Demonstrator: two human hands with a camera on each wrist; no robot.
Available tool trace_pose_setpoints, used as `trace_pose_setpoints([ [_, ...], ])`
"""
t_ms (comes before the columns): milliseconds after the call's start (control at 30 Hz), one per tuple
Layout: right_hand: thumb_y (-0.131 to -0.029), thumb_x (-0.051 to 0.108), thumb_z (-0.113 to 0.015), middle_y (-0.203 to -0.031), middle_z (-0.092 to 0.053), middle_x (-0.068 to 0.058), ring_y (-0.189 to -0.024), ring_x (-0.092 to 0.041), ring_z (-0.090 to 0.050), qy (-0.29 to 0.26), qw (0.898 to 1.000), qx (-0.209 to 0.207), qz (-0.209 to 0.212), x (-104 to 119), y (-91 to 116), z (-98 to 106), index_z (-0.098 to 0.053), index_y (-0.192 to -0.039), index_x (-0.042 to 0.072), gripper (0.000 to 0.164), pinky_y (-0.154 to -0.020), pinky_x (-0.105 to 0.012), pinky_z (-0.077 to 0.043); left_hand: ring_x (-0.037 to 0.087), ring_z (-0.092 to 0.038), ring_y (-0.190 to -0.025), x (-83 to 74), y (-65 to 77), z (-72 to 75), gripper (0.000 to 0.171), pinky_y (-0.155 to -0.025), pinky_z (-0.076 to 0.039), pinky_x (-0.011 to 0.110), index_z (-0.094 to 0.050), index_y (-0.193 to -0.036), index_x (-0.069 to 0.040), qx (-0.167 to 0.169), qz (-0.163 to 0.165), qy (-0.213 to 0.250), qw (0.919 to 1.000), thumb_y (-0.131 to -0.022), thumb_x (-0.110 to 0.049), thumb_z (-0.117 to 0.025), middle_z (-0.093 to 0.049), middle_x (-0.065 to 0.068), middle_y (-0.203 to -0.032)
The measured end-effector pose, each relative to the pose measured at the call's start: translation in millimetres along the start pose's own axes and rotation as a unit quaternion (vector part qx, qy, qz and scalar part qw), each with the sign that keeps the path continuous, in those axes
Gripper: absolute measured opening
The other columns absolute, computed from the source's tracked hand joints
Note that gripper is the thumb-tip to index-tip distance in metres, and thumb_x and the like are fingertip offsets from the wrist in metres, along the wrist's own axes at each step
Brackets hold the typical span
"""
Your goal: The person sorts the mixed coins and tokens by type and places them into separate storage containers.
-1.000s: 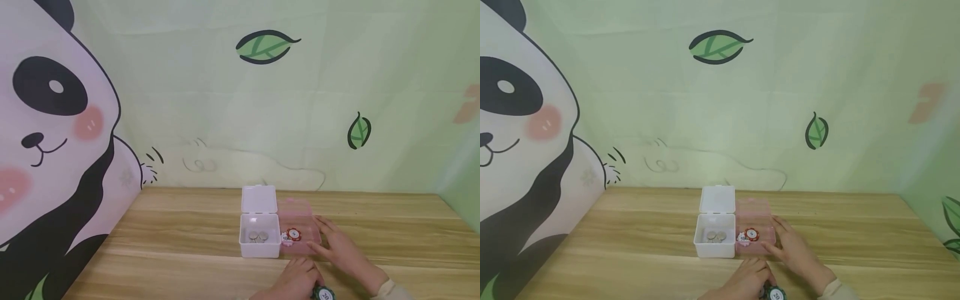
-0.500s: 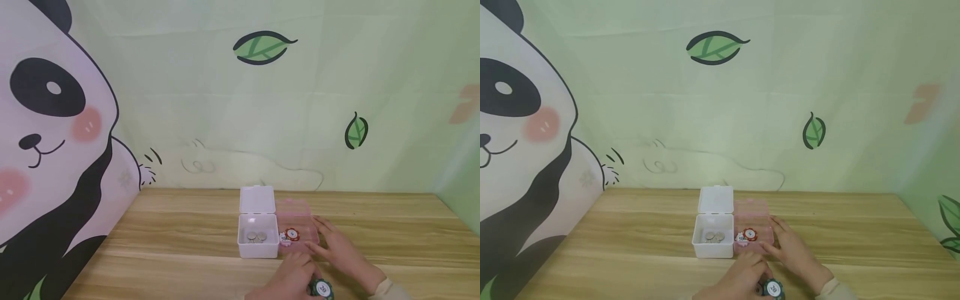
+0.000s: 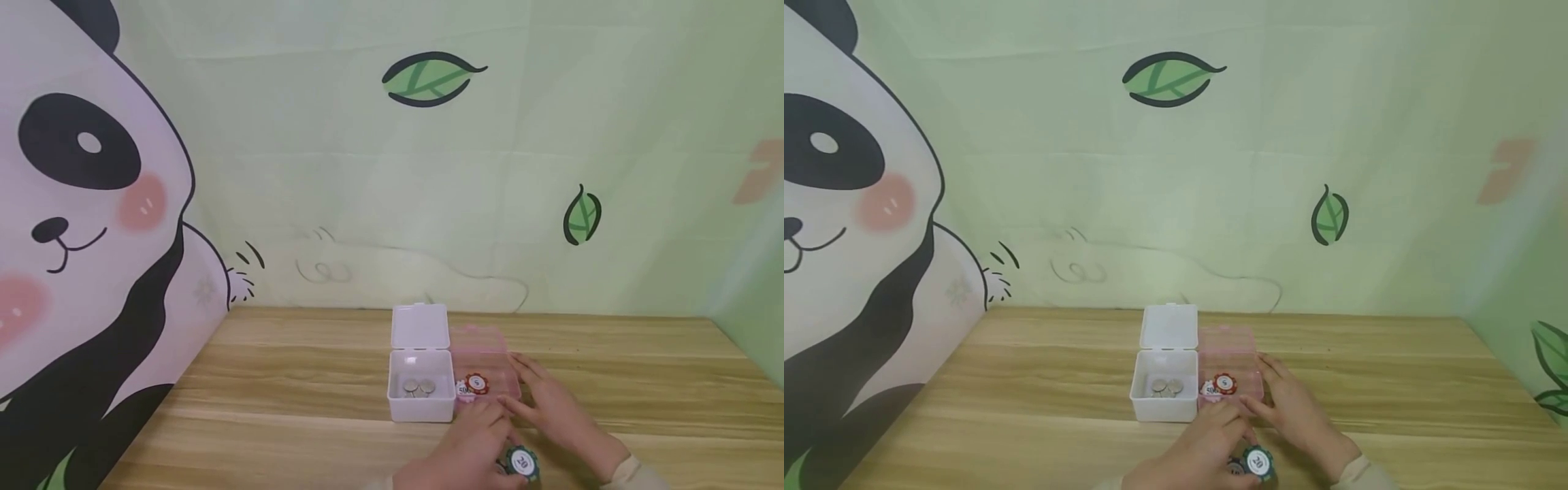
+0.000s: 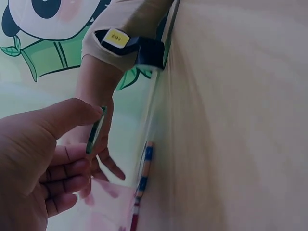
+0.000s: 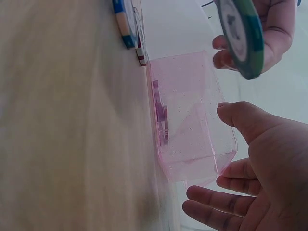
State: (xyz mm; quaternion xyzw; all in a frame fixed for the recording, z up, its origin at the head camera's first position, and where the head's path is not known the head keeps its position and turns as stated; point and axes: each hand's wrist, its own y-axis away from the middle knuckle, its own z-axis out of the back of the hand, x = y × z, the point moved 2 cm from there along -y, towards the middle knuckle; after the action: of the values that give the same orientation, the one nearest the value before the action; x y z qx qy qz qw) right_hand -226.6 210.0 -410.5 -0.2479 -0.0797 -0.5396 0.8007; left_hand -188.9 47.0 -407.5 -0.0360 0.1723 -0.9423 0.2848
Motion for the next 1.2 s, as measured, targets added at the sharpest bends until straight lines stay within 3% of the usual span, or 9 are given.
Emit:
trace_pose_setpoints([
  [233, -0.088, 0.034, -0.068, -0.143, -0.045, -0.027, -0.125, -0.045, -0.05, -0.002, 1.0, 0.0, 0.0, -1.1, -1.0, -1.1, -0.042, -0.14, -0.006, 0.071, -0.1, -0.055, -0.044, 0.005, -0.051, -0.106, 5.0, 0.4, 8.4, 0.034, -0.092, -0.038, 0.02, -0.063, -0.097, -0.025, -0.021, 0.01, -0.008, 0.9997, -0.077, -0.051, -0.073, -0.058, -0.012, -0.102],
  [567, -0.087, 0.035, -0.068, -0.142, -0.045, -0.027, -0.124, -0.045, -0.05, -0.003, 1.0, 0.002, -0.001, -1.9, -1.3, -0.6, -0.042, -0.139, -0.006, 0.072, -0.099, -0.055, -0.044, 0.005, -0.051, -0.098, 17.0, -1.6, 18.2, 0.038, -0.09, -0.04, 0.019, -0.065, -0.096, -0.023, -0.033, 0.015, -0.029, 0.9989, -0.074, -0.053, -0.075, -0.057, -0.012, -0.096],
  [667, -0.087, 0.035, -0.068, -0.143, -0.045, -0.027, -0.124, -0.046, -0.05, -0.005, 1.0, 0.005, -0.004, -2.2, -1.0, -1.0, -0.042, -0.14, -0.006, 0.072, -0.099, -0.055, -0.044, 0.006, -0.052, -0.102, 22.8, -3.8, 23.9, 0.039, -0.095, -0.041, 0.022, -0.065, -0.096, -0.021, -0.027, 0.021, -0.035, 0.9988, -0.075, -0.053, -0.074, -0.059, -0.011, -0.098],
  [800, -0.087, 0.036, -0.068, -0.143, -0.044, -0.027, -0.123, -0.046, -0.051, -0.009, 1.0, 0.004, -0.005, -2.8, -1.4, -1.8, -0.042, -0.14, -0.006, 0.072, -0.099, -0.055, -0.044, 0.008, -0.054, -0.107, 31.2, -6.6, 29.4, 0.039, -0.094, -0.041, 0.023, -0.064, -0.095, -0.019, -0.017, 0.042, -0.022, 0.9987, -0.076, -0.051, -0.074, -0.063, -0.009, -0.106],
  [967, -0.086, 0.028, -0.07, -0.141, -0.047, -0.026, -0.12, -0.044, -0.054, 0.0, 1.0, -0.003, 0.007, -3.3, -1.2, -1.6, -0.043, -0.138, -0.007, 0.069, -0.098, -0.053, -0.046, 0.007, -0.052, -0.095, 40.9, -9.5, 30.9, 0.039, -0.083, -0.04, 0.02, -0.065, -0.095, -0.016, -0.006, 0.073, -0.007, 0.9973, -0.076, -0.049, -0.075, -0.061, -0.009, -0.098],
  [1200, -0.085, 0.025, -0.071, -0.142, -0.046, -0.026, -0.12, -0.043, -0.054, -0.005, 1.0, -0.007, 0.007, -4.9, -0.5, -2.3, -0.043, -0.139, -0.007, 0.068, -0.098, -0.053, -0.046, 0.007, -0.05, -0.088, 51.0, -15.6, 30.3, 0.037, -0.08, -0.039, 0.019, -0.066, -0.092, -0.014, -0.025, 0.099, 0.01, 0.9947, -0.074, -0.044, -0.078, -0.058, -0.008, -0.093],
])
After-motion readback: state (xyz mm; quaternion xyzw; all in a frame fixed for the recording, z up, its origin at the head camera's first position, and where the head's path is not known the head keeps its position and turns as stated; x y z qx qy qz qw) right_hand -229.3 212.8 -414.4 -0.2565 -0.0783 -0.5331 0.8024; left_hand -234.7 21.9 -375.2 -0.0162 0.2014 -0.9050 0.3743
